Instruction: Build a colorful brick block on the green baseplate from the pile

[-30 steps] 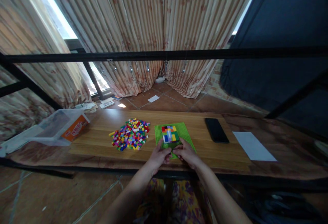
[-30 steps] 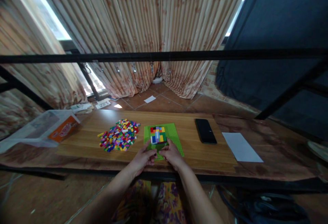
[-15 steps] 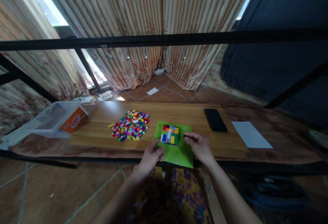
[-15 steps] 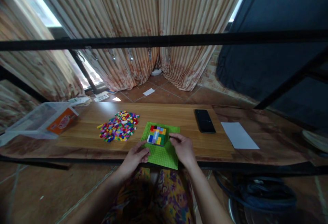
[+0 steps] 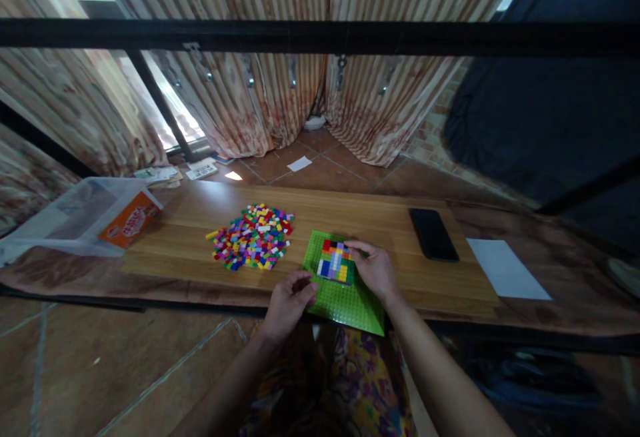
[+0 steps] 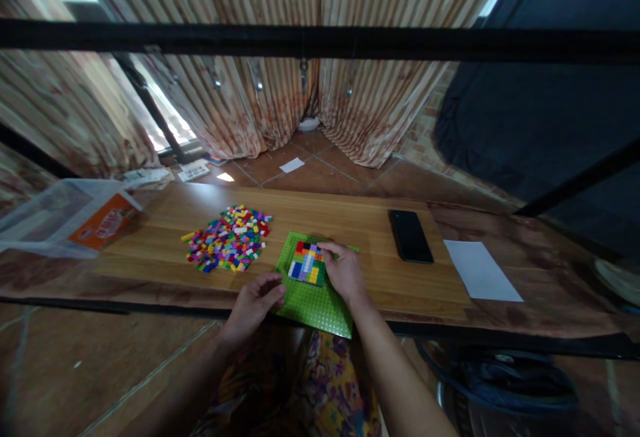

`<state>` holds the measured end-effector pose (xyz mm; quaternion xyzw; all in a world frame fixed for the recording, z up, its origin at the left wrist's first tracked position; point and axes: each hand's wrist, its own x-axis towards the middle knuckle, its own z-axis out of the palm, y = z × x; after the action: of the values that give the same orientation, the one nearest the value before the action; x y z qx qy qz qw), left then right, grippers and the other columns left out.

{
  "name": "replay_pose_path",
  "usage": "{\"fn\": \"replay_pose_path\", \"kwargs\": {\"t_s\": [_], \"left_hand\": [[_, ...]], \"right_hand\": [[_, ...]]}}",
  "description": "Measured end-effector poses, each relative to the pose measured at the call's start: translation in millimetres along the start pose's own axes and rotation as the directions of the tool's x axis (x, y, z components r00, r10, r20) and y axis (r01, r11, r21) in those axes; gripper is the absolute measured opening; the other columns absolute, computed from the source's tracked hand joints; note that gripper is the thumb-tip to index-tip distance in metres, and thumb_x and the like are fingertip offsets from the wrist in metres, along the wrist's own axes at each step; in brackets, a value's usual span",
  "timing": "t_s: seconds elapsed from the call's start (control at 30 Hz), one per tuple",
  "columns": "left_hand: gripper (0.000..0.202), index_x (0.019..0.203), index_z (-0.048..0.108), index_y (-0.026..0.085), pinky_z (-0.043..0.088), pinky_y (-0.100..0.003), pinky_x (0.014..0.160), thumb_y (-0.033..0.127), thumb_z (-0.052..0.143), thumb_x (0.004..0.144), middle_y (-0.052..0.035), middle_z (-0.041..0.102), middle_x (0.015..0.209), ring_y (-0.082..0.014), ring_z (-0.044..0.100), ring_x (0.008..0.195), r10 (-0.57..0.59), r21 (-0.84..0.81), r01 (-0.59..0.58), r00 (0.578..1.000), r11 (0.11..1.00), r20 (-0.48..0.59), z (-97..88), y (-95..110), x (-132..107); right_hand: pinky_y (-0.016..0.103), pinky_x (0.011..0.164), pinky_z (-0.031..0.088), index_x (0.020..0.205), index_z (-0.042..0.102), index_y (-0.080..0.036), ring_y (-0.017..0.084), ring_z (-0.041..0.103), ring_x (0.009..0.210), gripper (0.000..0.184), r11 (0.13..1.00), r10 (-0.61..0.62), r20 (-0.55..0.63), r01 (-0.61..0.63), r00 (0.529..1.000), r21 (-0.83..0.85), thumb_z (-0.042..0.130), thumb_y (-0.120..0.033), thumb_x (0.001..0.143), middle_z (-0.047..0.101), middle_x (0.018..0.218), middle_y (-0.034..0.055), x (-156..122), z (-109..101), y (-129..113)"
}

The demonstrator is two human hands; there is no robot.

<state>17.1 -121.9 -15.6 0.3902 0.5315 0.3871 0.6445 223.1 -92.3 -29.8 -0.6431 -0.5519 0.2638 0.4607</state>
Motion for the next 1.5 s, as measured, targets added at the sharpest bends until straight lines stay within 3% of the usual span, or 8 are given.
{"fn": "replay_pose_path", "kwargs": {"t_s": [0.3,0.83,0.97,1.03,1.1,1.2,1.3,1.5], "left_hand": [[0.040,0.093,0.063,0.015,0.045,-0.020,0.053,0.036,0.077,0.061,0.0044,0.059,0.063,-0.0077,0.053,0.053,-0.043,-0.005,0.043,0.999,0.999,0.003,1.0,0.0,2.9],[0.041,0.088,0.065,0.015,0.049,-0.022,0.056,0.039,0.079,0.058,0.0021,0.062,0.068,-0.0106,0.057,0.059,-0.015,-0.002,0.015,0.999,1.000,-0.035,2.1,0.8,2.1],[0.037,0.084,0.064,0.014,0.049,-0.023,0.056,0.043,0.076,0.063,0.0000,0.065,0.070,-0.0106,0.059,0.056,-0.016,0.006,0.016,1.000,1.000,-0.012,3.0,7.2,-3.2],[0.037,0.083,0.063,0.014,0.049,-0.023,0.055,0.046,0.073,0.067,-0.0011,0.066,0.070,-0.0100,0.058,0.053,-0.031,-0.001,0.031,1.000,1.000,0.001,5.7,10.7,-7.0],[0.039,0.085,0.063,0.014,0.050,-0.023,0.055,0.049,0.071,0.069,-0.0020,0.067,0.072,-0.0096,0.058,0.052,-0.054,-0.023,0.055,0.998,0.998,0.020,10.5,13.6,-10.7],[0.045,0.092,0.062,0.014,0.052,-0.025,0.057,0.050,0.072,0.068,-0.0020,0.067,0.072,-0.0112,0.061,0.054,-0.097,-0.070,0.104,0.991,0.992,0.093,20.1,16.6,-15.6],[0.046,0.094,0.061,0.015,0.052,-0.025,0.058,0.049,0.075,0.066,-0.0002,0.065,0.070,-0.0105,0.061,0.055,-0.116,-0.127,0.141,0.976,0.982,0.183,29.9,18.1,-20.0],[0.052,0.103,0.062,0.013,0.052,-0.025,0.059,0.048,0.075,0.067,-0.0014,0.064,0.071,-0.0091,0.059,0.055,-0.128,-0.207,0.177,0.965,0.962,0.230,40.6,20.0,-23.8]], "right_hand": [[0.037,0.087,0.052,0.091,0.075,-0.022,0.020,0.070,0.089,0.023,0.988,0.095,0.027,-0.097,0.995,0.123,0.057,-0.032,0.080,0.075,0.097,0.0042,5.8,2.9,5.5],[0.038,0.085,0.052,0.084,0.076,-0.022,0.020,0.069,0.084,0.022,0.935,0.175,0.087,-0.193,0.981,0.299,0.070,-0.037,0.070,0.076,0.091,0.0052,12.4,1.9,8.2],[0.039,0.088,0.051,0.089,0.074,-0.021,0.021,0.068,0.090,0.028,0.909,0.173,-0.074,-0.130,0.982,0.395,0.072,-0.039,0.068,0.075,0.097,0.0070,5.2,-4.1,2.4],[0.039,0.088,0.051,0.089,0.074,-0.020,0.020,0.067,0.089,0.027,0.918,0.177,-0.168,-0.101,0.970,0.385,0.070,-0.041,0.072,0.075,0.095,0.0076,-7.3,-7.4,-4.0],[0.038,0.084,0.051,0.088,0.074,-0.021,0.020,0.067,0.086,0.024,0.938,0.161,-0.189,-0.091,0.969,0.333,0.066,-0.041,0.076,0.074,0.091,0.0070,-26.0,-10.0,-14.6],[0.033,0.080,0.051,0.095,0.073,-0.024,0.018,0.065,0.085,0.020,0.971,0.054,0.018,-0.057,0.998,0.232,0.063,-0.036,0.081,0.072,0.091,0.0048,-57.3,-11.6,-36.3],[0.032,0.083,0.050,0.105,0.071,-0.027,0.018,0.063,0.092,0.023,0.984,-0.034,0.190,-0.001,0.981,0.180,0.060,-0.030,0.084,0.069,0.097,0.0039,-78.1,-11.7,-55.4],[0.030,0.083,0.048,0.102,0.071,-0.027,0.017,0.062,0.092,0.021,0.985,-0.039,0.185,0.006,0.982,0.174,0.058,-0.028,0.086,0.067,0.096,0.0035,-82.0,-14.3,-61.7]]}}
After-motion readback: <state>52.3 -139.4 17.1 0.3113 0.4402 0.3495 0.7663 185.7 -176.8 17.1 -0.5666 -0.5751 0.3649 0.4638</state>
